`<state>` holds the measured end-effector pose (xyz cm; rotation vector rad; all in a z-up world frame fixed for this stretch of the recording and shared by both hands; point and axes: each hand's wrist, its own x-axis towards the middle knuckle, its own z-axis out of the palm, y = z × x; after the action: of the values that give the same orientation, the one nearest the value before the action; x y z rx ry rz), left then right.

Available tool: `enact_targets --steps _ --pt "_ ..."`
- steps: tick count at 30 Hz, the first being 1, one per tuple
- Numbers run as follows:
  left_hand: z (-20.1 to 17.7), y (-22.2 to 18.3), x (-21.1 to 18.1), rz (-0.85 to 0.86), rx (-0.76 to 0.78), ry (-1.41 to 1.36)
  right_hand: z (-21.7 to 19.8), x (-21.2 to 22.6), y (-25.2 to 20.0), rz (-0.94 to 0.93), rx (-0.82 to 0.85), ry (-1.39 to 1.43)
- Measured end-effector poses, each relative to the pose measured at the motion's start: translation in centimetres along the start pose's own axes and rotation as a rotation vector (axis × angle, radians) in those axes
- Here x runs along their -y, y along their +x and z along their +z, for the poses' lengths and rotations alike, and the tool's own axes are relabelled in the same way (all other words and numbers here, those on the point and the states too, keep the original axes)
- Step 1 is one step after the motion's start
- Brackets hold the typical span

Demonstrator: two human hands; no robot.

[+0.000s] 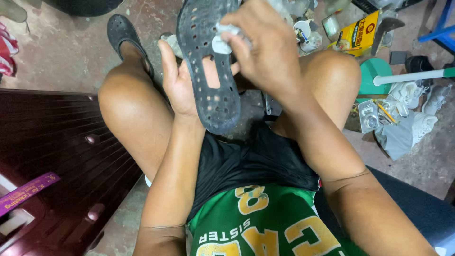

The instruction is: The person cleans a black perforated sandal with a white cloth, then uses a small metal tool to scrape and adjust the sole and strap areas. The person repeatedly wipes and scrapes different parts of the sandal while seated on the floor.

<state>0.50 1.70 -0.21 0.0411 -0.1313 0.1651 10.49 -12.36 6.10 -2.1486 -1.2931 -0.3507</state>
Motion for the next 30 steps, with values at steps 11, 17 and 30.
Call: enact_targets --steps 11,17,30 --pt "-0.5 -0.5 1.8 -0.106 -0.194 0.007 -2.3 1.8 0.4 0.139 -0.116 0.204" --pt "-1.2 0.3 1.2 -0.003 -0.033 0.253 1.3 4.0 -0.3 0.093 0.078 0.172" --pt "-3.9 0.0 2.0 0.021 0.092 0.316 1.3 4.1 1.0 -0.025 0.066 0.100"
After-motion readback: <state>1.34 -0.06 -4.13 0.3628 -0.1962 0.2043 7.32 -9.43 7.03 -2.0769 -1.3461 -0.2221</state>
